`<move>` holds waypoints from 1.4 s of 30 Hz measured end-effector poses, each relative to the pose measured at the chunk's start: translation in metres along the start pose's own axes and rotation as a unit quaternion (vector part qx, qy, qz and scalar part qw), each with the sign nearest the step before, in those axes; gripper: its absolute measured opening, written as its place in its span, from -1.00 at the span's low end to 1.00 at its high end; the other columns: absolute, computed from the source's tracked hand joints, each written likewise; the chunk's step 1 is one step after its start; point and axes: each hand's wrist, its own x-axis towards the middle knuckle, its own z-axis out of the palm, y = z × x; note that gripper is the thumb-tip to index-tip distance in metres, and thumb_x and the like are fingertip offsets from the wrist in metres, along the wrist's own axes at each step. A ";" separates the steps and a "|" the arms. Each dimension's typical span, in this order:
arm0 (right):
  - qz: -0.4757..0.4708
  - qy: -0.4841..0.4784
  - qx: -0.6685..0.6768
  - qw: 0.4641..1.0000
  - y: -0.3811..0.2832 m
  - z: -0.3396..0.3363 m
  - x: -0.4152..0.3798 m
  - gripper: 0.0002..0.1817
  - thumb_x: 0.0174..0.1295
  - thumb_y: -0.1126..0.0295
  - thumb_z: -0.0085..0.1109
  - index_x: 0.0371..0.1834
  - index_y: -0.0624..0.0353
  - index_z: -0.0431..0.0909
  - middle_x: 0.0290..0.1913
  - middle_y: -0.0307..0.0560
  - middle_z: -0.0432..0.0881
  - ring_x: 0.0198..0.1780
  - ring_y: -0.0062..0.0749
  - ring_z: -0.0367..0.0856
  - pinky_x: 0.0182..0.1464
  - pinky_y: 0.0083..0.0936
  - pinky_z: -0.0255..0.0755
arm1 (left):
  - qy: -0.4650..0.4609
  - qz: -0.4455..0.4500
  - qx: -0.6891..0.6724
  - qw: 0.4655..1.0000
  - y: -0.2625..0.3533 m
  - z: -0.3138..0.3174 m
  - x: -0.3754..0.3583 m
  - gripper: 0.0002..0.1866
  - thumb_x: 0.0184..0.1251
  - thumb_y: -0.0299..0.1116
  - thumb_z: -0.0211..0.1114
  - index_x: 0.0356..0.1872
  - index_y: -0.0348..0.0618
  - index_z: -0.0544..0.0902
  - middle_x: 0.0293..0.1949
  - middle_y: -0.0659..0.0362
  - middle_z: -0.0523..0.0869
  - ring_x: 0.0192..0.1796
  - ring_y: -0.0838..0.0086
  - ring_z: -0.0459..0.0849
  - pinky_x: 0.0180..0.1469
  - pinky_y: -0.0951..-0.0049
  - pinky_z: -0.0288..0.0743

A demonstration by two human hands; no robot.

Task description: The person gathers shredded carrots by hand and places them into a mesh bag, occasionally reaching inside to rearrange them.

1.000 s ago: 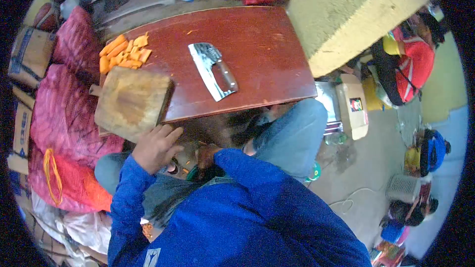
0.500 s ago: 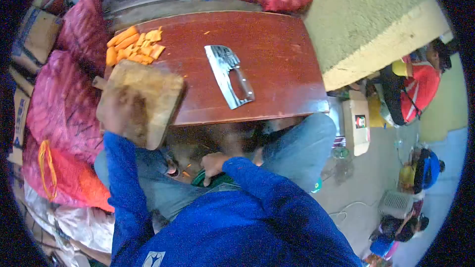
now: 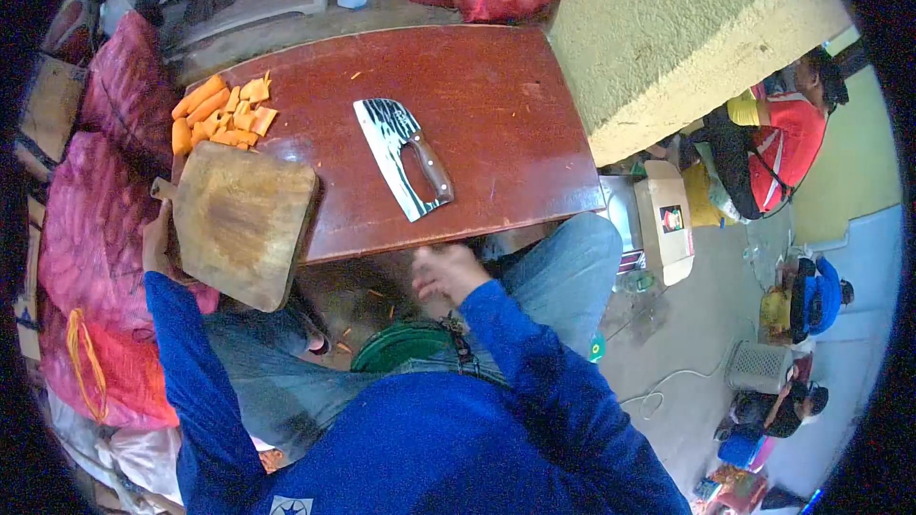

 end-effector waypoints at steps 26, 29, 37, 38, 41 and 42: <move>-0.425 0.244 -0.251 0.835 -0.140 -0.139 -0.080 -0.69 0.30 0.39 0.30 0.06 0.30 0.64 -0.23 -0.04 0.75 -0.33 -0.49 0.70 -0.30 -0.60 0.56 | -0.032 0.015 -0.014 0.999 0.014 0.026 0.004 -0.42 0.41 0.07 0.31 -0.05 -0.41 0.71 -0.20 0.07 0.80 -0.31 0.40 0.78 -0.24 0.36 0.68; -0.410 0.358 -0.426 0.722 -0.182 -0.234 -0.028 -0.56 0.26 0.22 0.36 0.02 0.40 0.65 -0.19 0.06 0.76 -0.25 -0.26 0.72 -0.15 -0.37 0.57 | -0.022 0.019 0.024 0.999 0.006 0.024 0.012 -0.38 0.41 0.12 0.28 -0.05 -0.40 0.72 -0.20 0.08 0.80 -0.31 0.38 0.78 -0.25 0.35 0.66; -0.169 0.392 -0.450 0.785 -0.208 -0.285 0.059 -0.23 0.26 -0.24 0.19 -0.12 0.47 0.70 -0.07 0.38 0.72 0.04 0.05 0.71 0.08 -0.21 0.51 | -0.026 0.016 0.038 0.999 0.005 0.021 0.019 -0.33 0.41 0.21 0.22 -0.08 -0.38 0.73 -0.21 0.09 0.80 -0.27 0.43 0.76 -0.21 0.44 0.60; -0.155 0.387 -0.426 0.803 -0.209 -0.287 0.062 -0.22 0.26 -0.23 0.19 -0.07 0.50 0.67 -0.04 0.41 0.71 0.07 0.04 0.70 0.10 -0.22 0.49 | -0.028 0.017 0.041 0.999 0.003 0.020 0.021 -0.33 0.41 0.21 0.22 -0.08 -0.38 0.73 -0.21 0.09 0.80 -0.27 0.43 0.76 -0.21 0.44 0.60; -0.158 0.388 -0.387 0.821 -0.219 -0.257 0.053 -0.18 0.26 -0.22 0.17 0.02 0.54 0.63 0.02 0.45 0.68 0.13 0.07 0.67 0.16 -0.25 0.46 | -0.091 -0.032 -0.049 0.994 0.009 0.028 0.014 -0.32 0.43 0.20 0.20 0.14 -0.32 0.64 -0.05 0.08 0.76 -0.13 0.34 0.76 -0.09 0.33 0.65; -0.176 0.388 -0.373 0.824 -0.220 -0.258 0.057 -0.16 0.26 -0.23 0.15 0.06 0.56 0.60 0.04 0.46 0.67 0.16 0.09 0.65 0.19 -0.26 0.44 | -0.101 -0.038 -0.080 0.991 0.014 0.031 0.006 -0.32 0.44 0.19 0.19 0.17 -0.31 0.62 -0.02 0.08 0.75 -0.11 0.33 0.76 -0.06 0.33 0.66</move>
